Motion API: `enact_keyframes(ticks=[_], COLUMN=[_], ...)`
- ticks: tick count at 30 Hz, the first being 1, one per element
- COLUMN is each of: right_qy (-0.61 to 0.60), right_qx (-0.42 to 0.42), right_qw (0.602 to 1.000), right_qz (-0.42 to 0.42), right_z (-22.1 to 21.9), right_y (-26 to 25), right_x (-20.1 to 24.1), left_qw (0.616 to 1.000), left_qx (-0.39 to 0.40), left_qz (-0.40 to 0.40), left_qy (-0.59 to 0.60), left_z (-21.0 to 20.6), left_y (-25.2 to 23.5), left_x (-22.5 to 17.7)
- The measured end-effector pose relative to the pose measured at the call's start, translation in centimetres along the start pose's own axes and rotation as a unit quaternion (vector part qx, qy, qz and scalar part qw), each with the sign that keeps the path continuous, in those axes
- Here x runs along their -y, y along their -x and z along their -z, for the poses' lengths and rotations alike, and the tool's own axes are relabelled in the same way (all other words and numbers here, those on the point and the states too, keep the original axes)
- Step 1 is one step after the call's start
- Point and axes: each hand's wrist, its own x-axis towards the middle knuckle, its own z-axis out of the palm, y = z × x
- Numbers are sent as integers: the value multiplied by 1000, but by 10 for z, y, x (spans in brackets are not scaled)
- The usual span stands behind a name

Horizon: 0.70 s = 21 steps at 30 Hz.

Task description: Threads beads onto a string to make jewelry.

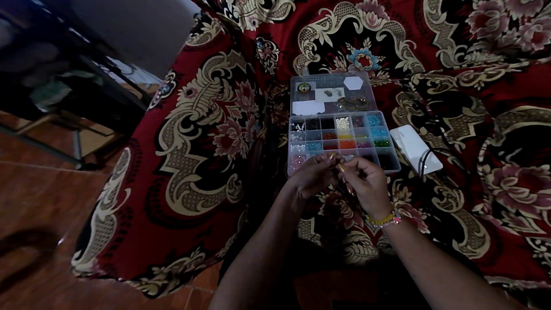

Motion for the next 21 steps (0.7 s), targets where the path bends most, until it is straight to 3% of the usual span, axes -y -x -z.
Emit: enact_keyframes(ticks=[21], right_qy=[14], right_qx=[1], right_qw=[1000], right_qz=[-16], right_z=[-1], right_y=[1], right_x=[1], left_qw=[983], left_qx=[-30], left_qz=[-58], left_qy=[-171], left_z=[-5], left_y=[3], left_x=[-11])
